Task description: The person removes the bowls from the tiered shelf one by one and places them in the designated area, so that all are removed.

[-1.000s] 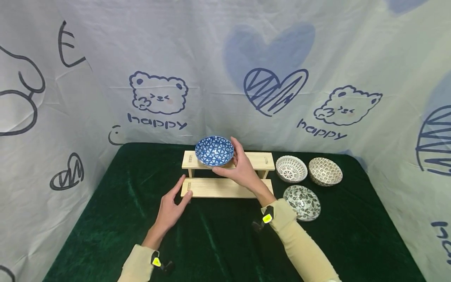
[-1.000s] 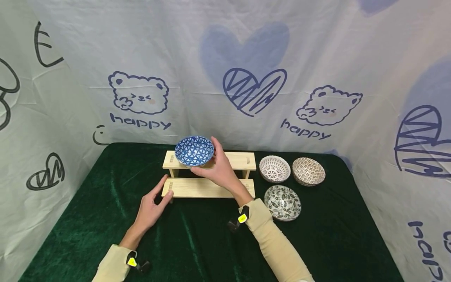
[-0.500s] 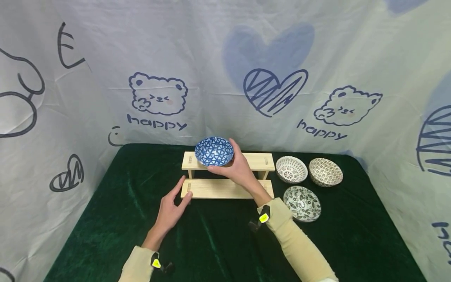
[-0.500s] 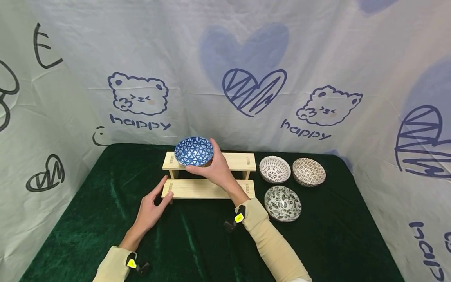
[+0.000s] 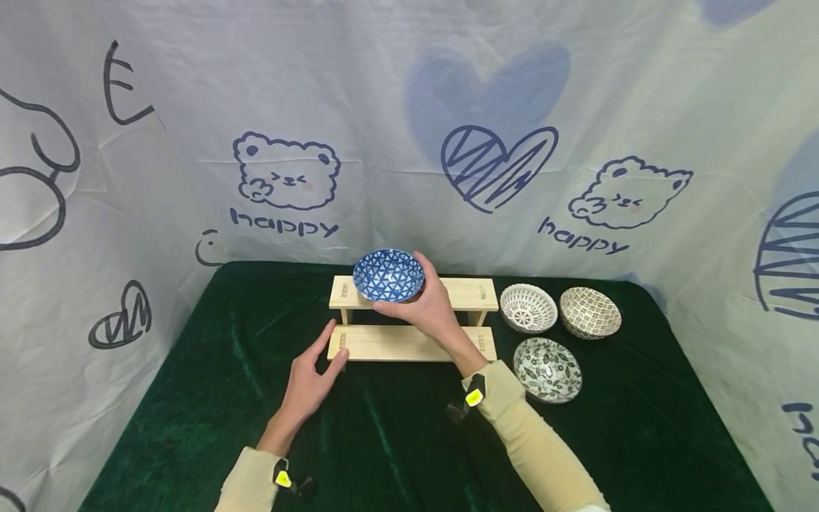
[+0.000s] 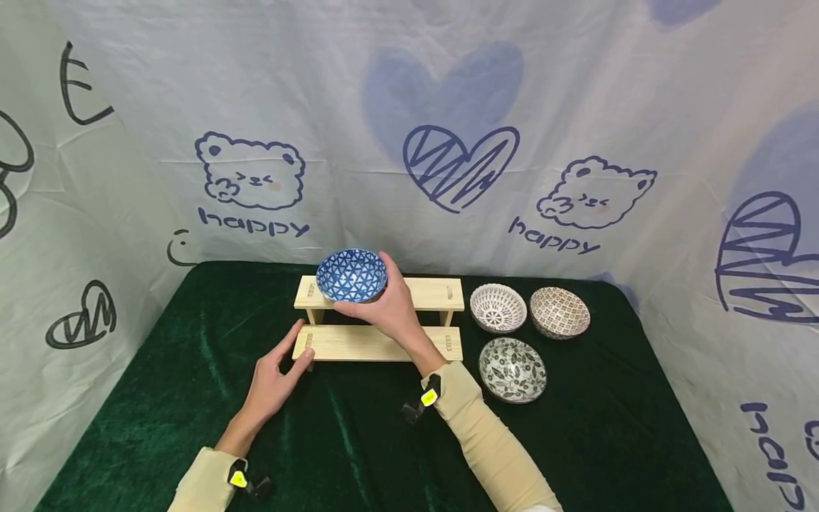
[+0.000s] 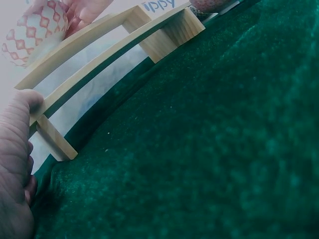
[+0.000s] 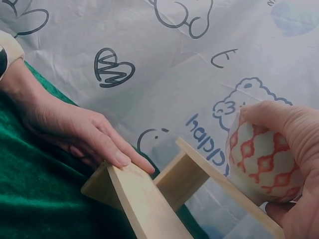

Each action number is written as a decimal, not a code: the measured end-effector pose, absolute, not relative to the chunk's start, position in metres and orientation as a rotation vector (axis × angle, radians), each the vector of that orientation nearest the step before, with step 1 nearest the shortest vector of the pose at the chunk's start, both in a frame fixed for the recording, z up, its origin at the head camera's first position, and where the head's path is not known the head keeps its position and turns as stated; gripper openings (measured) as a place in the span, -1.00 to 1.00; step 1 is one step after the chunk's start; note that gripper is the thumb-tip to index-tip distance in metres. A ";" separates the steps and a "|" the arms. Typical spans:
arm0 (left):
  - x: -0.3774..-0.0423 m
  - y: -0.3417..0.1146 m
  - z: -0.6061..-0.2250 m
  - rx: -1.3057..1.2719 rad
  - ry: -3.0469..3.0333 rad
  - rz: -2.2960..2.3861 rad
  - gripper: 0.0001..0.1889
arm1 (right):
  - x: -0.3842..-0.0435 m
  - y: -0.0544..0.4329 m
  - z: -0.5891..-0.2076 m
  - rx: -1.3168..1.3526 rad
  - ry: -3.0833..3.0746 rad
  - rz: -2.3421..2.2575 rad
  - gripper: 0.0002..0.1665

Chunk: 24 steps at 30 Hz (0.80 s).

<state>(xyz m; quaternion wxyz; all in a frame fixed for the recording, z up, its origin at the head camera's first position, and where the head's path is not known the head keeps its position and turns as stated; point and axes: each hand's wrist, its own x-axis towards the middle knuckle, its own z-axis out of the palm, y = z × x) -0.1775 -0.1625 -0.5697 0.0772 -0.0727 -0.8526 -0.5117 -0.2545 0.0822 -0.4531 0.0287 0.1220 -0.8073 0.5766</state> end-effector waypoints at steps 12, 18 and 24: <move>-0.178 -0.162 -0.569 -0.218 -2.554 -1.538 -0.26 | -0.251 0.081 -0.458 0.340 -2.362 1.784 0.31; -0.179 -0.163 -0.571 -0.219 -2.556 -1.528 -0.27 | -0.251 0.086 -0.458 0.346 -2.344 1.775 0.29; -0.179 -0.163 -0.571 -0.225 -2.548 -1.531 -0.27 | -0.248 0.094 -0.456 0.358 -2.316 1.802 0.30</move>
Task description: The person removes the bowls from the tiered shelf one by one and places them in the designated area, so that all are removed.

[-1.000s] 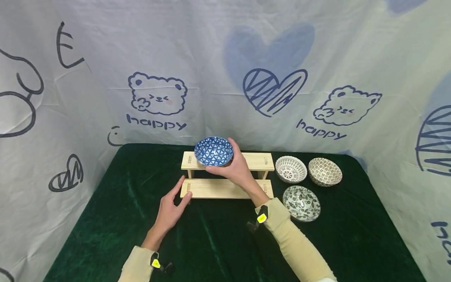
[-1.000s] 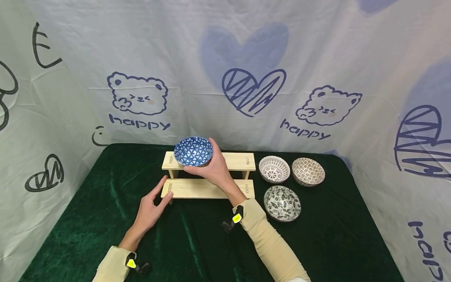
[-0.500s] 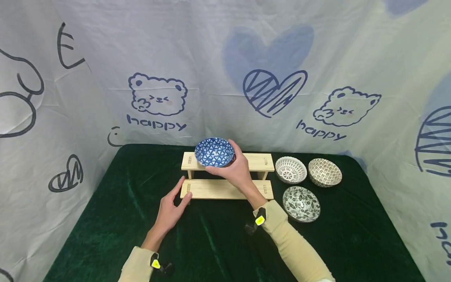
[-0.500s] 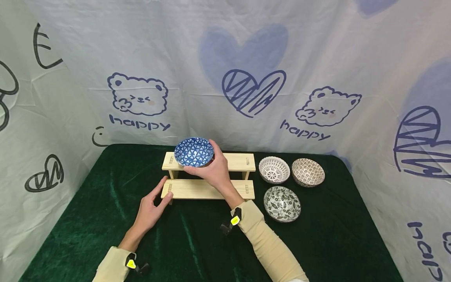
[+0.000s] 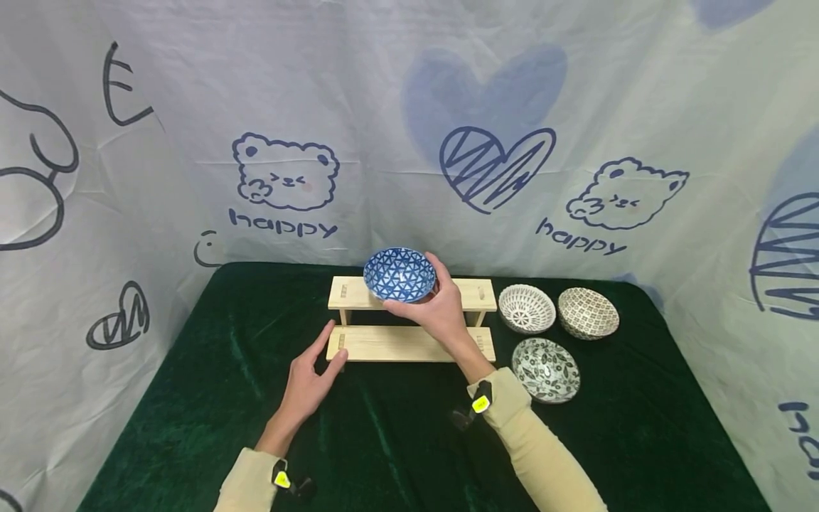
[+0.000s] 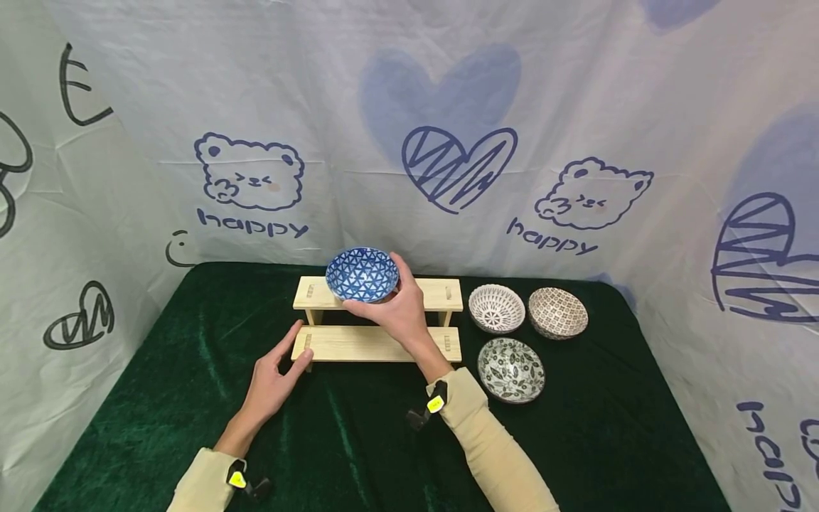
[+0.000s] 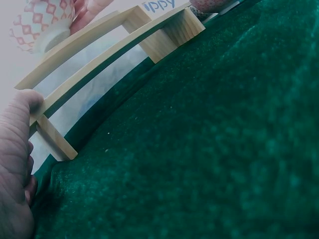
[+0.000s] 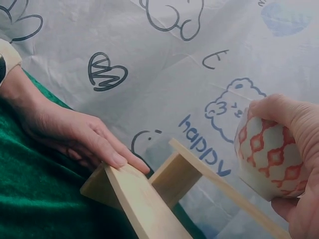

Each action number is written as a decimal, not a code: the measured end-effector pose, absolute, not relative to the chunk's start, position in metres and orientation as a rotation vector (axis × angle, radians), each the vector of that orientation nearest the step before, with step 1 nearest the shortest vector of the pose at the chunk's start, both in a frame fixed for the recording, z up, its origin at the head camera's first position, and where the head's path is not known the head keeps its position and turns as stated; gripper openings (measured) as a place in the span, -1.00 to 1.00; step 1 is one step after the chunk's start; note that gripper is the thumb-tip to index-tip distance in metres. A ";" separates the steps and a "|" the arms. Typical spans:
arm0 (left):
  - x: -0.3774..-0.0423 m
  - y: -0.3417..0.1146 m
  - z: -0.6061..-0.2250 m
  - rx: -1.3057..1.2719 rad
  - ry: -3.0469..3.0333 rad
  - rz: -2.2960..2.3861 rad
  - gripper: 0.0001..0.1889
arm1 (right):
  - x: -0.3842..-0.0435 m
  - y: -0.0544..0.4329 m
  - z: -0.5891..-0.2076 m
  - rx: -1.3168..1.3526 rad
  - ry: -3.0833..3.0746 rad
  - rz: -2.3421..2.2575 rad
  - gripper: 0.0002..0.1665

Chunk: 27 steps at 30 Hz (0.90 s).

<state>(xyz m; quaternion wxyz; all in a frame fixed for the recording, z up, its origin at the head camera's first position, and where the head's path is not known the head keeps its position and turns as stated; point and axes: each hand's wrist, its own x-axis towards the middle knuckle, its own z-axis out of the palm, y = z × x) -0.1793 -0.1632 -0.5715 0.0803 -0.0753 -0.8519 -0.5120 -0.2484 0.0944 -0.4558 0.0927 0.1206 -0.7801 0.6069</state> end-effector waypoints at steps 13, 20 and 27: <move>-0.179 -0.163 -0.571 -0.231 -2.546 -1.527 -0.27 | -0.239 0.116 -0.447 0.321 -2.279 1.837 0.32; -0.180 -0.163 -0.571 -0.235 -2.542 -1.522 -0.27 | -0.234 0.128 -0.443 0.326 -2.250 1.836 0.34; -0.178 -0.162 -0.571 -0.226 -2.536 -1.542 -0.27 | -0.227 0.142 -0.442 0.290 -2.272 1.823 0.36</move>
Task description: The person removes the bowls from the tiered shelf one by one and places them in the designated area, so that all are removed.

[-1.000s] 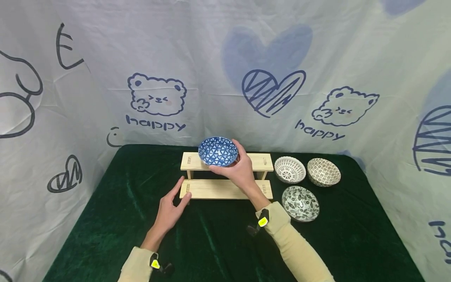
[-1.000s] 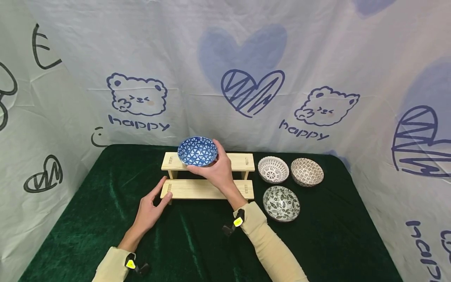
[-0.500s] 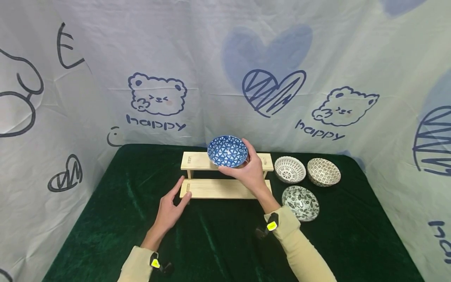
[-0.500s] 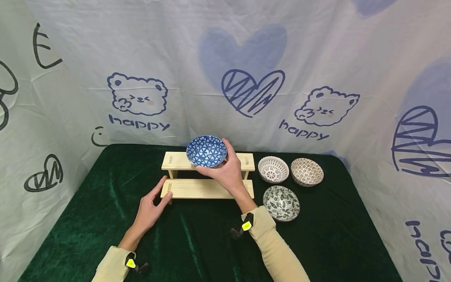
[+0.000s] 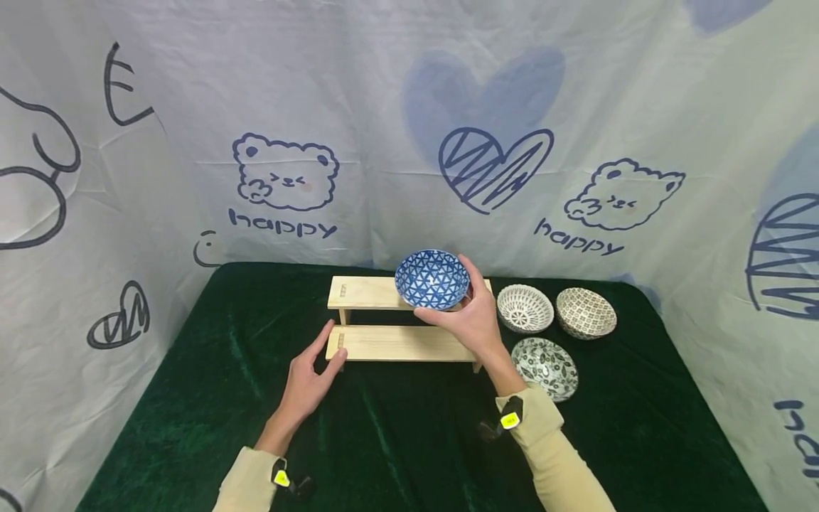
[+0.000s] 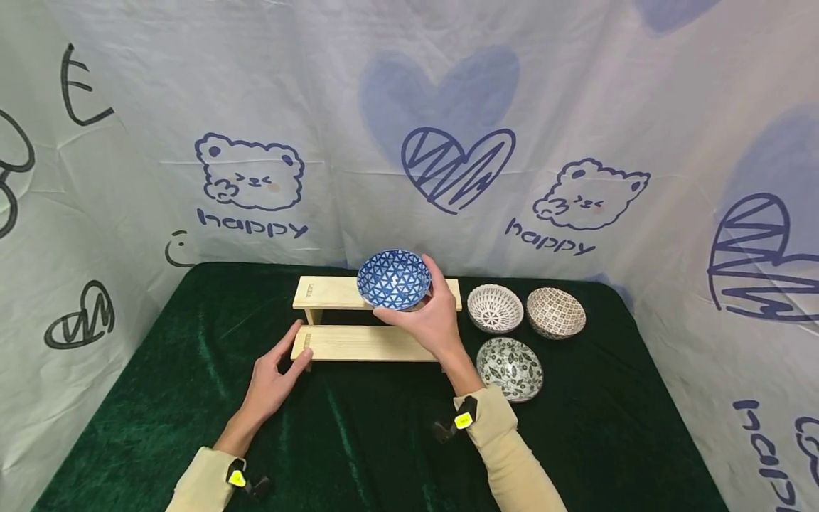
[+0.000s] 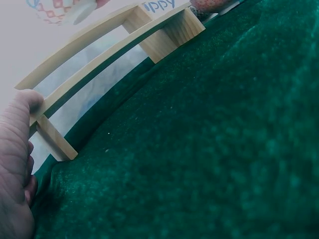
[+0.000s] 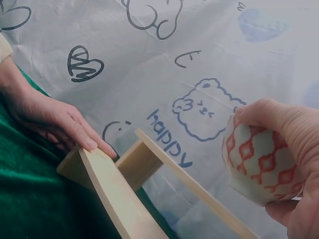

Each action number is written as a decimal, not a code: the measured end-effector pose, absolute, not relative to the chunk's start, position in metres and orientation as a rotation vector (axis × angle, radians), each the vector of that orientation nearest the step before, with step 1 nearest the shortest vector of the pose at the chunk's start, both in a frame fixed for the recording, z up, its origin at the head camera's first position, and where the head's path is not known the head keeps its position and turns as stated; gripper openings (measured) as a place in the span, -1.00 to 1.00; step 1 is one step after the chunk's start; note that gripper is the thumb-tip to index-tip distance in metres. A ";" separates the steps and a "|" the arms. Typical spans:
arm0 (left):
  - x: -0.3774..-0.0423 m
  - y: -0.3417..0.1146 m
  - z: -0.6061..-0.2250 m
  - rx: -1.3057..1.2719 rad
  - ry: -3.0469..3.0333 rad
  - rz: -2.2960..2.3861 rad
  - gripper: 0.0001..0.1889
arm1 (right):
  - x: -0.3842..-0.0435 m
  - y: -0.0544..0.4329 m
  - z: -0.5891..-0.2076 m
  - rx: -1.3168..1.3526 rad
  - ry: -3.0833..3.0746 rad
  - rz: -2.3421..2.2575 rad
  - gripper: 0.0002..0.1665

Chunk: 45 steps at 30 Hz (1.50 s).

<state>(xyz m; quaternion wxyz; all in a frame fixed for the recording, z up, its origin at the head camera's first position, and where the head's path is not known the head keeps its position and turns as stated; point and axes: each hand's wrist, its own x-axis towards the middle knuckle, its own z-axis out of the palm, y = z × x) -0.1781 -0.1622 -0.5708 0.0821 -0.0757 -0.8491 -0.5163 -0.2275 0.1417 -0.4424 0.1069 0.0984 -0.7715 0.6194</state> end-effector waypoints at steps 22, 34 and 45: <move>-0.178 -0.163 -0.572 -0.229 -2.540 -1.529 -0.27 | -0.205 0.181 -0.450 0.189 -2.212 1.885 0.29; -0.179 -0.162 -0.572 -0.222 -2.543 -1.534 -0.26 | -0.192 0.202 -0.457 0.159 -2.197 1.890 0.27; -0.179 -0.163 -0.572 -0.227 -2.534 -1.534 -0.27 | -0.182 0.218 -0.461 0.069 -2.255 1.775 0.23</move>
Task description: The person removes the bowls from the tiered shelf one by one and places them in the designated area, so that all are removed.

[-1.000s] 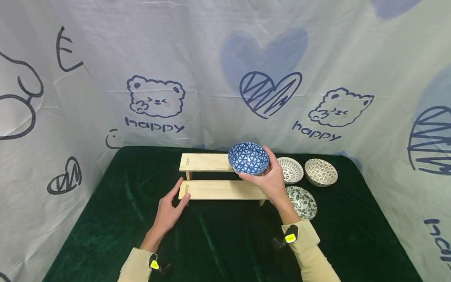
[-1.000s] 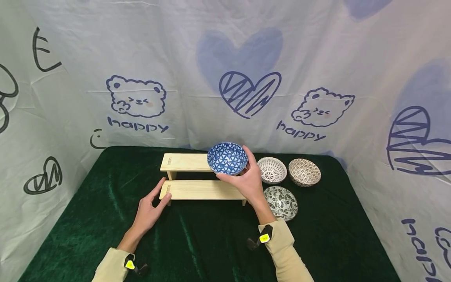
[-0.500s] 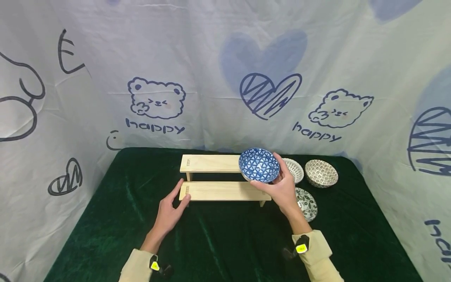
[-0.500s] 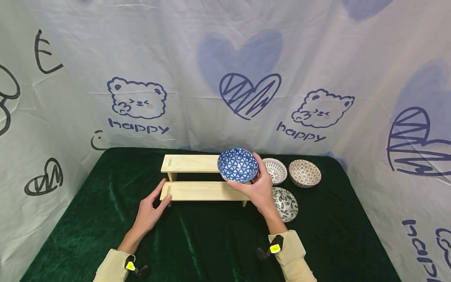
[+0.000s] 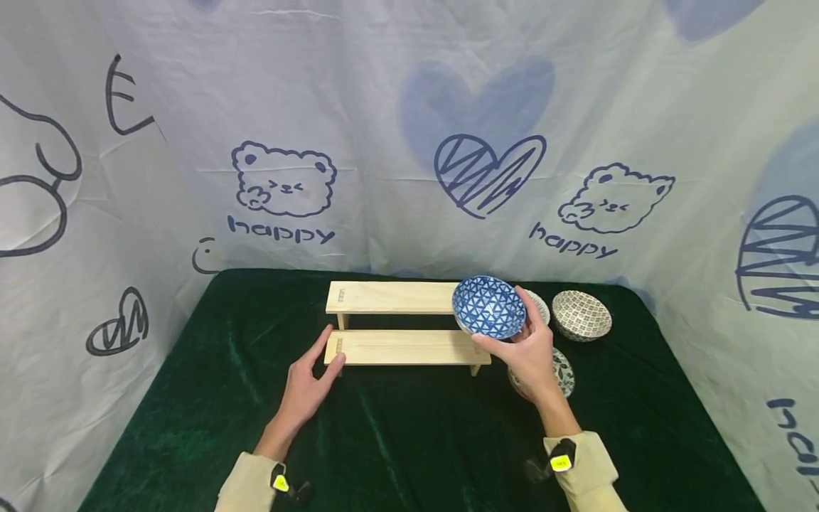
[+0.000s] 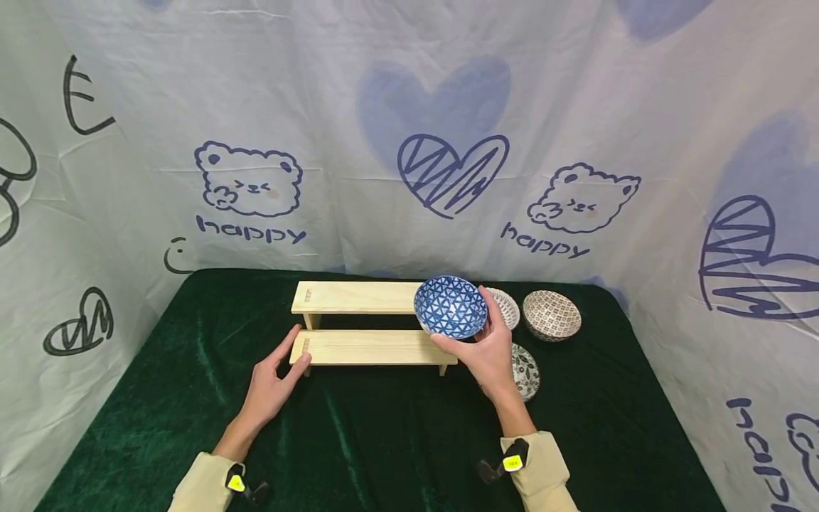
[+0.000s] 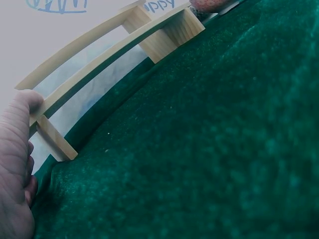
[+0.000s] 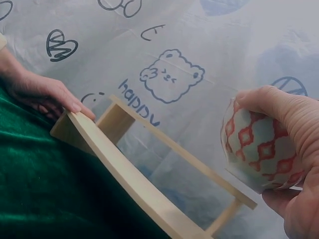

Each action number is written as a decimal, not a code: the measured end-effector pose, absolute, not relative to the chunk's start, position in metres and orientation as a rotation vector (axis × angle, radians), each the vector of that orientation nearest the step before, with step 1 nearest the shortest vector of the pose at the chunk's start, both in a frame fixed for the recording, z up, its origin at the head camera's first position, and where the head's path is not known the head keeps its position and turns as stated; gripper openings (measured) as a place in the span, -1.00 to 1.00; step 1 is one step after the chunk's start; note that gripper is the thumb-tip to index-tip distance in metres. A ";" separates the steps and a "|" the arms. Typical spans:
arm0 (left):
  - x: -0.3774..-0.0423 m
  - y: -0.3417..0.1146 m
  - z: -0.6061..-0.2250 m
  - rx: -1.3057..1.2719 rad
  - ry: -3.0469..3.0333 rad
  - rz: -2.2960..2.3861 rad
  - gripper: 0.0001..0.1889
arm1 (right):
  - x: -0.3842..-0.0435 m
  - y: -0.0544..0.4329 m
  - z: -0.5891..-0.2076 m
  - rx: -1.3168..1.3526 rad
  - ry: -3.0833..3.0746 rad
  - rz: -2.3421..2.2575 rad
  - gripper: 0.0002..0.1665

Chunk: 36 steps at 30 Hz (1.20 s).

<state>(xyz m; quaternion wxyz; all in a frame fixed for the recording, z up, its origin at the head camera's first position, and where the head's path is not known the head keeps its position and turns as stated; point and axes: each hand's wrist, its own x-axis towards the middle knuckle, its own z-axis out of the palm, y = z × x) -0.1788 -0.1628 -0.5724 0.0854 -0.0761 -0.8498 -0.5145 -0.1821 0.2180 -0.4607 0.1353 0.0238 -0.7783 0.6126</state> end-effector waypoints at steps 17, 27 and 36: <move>-0.179 -0.162 -0.572 -0.222 -2.531 -1.527 -0.27 | -0.162 0.261 -0.465 -0.164 -2.291 1.722 0.27; -0.180 -0.162 -0.574 -0.230 -2.529 -1.535 -0.27 | -0.153 0.281 -0.471 -0.273 -2.253 1.720 0.27; -0.180 -0.162 -0.574 -0.231 -2.525 -1.538 -0.27 | -0.144 0.302 -0.475 -0.387 -2.199 1.690 0.25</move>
